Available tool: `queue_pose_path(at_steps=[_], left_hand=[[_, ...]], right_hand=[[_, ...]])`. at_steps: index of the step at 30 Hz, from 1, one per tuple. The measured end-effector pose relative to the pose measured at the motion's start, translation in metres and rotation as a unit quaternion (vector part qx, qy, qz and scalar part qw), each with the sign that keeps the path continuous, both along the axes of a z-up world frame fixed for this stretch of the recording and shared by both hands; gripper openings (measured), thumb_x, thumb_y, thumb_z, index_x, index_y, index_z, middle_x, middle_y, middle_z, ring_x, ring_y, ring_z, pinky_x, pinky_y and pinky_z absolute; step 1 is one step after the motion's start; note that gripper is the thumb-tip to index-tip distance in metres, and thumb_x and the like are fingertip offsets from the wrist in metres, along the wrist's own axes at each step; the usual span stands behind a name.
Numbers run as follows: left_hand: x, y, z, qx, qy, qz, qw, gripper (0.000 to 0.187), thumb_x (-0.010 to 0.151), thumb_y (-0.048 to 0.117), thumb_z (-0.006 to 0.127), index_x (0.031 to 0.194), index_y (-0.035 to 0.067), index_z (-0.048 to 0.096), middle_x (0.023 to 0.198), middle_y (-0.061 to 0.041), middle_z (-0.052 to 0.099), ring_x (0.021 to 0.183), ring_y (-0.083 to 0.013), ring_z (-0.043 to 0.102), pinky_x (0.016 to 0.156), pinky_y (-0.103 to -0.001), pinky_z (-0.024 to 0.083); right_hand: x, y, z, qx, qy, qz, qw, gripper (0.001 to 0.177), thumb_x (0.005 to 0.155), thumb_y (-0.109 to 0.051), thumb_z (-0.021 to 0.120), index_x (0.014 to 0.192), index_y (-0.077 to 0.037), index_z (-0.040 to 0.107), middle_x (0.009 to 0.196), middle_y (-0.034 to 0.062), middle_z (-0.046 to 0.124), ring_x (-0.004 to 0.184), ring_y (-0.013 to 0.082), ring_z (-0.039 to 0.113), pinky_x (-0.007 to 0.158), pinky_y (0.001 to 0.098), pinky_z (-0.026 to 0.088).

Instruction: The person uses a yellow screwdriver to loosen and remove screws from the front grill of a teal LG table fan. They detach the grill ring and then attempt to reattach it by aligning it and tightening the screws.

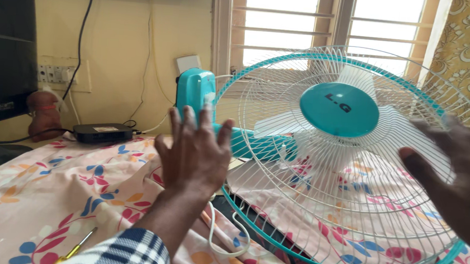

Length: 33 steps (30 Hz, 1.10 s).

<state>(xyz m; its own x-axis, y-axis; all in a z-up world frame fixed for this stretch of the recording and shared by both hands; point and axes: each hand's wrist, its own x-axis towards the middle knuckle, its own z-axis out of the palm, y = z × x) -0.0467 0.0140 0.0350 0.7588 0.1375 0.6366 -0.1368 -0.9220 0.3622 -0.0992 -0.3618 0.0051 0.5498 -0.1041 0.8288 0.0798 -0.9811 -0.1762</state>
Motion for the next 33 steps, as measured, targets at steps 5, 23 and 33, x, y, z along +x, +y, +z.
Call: queue_pose_path(at_steps=[5, 23, 33], left_hand=[[0.015, 0.010, -0.011, -0.103, -0.094, 0.040, 0.989, 0.053, 0.101, 0.044, 0.044, 0.145, 0.016, 0.040, 0.151, -0.014, 0.045, 0.140, -0.0327, 0.041, 0.098, -0.067, 0.040], [0.134, 0.062, -0.034, -0.186, 0.140, 0.018, 0.972, 0.075, 0.083, 0.048, 0.081, 0.140, 0.012, 0.049, 0.134, -0.017, 0.064, 0.122, -0.0369, 0.063, 0.104, -0.046, 0.051], [0.115, 0.053, -0.018, -0.202, 0.096, 0.067, 0.972, 0.060, 0.083, 0.051, 0.083, 0.125, 0.012, 0.066, 0.122, -0.017, 0.072, 0.110, -0.0380, 0.070, 0.094, -0.049, 0.057]], right_hand=[[0.004, -0.014, -0.015, 0.403, -0.066, 0.027, 0.912, 0.085, 0.095, -0.072, 0.044, 0.154, -0.011, 0.043, 0.151, 0.0317, 0.040, 0.138, 0.0428, 0.041, 0.113, 0.0541, 0.035], [-0.029, 0.052, 0.007, 0.712, 0.013, 0.085, 0.697, 0.070, 0.106, -0.058, 0.042, 0.153, -0.008, 0.031, 0.133, 0.0287, 0.053, 0.121, 0.0418, 0.063, 0.101, 0.0632, 0.052], [-0.013, 0.039, -0.002, 0.701, -0.004, 0.161, 0.695, 0.070, 0.102, -0.061, 0.044, 0.152, -0.012, 0.039, 0.134, 0.0211, 0.058, 0.125, 0.0369, 0.063, 0.103, 0.0636, 0.051]])
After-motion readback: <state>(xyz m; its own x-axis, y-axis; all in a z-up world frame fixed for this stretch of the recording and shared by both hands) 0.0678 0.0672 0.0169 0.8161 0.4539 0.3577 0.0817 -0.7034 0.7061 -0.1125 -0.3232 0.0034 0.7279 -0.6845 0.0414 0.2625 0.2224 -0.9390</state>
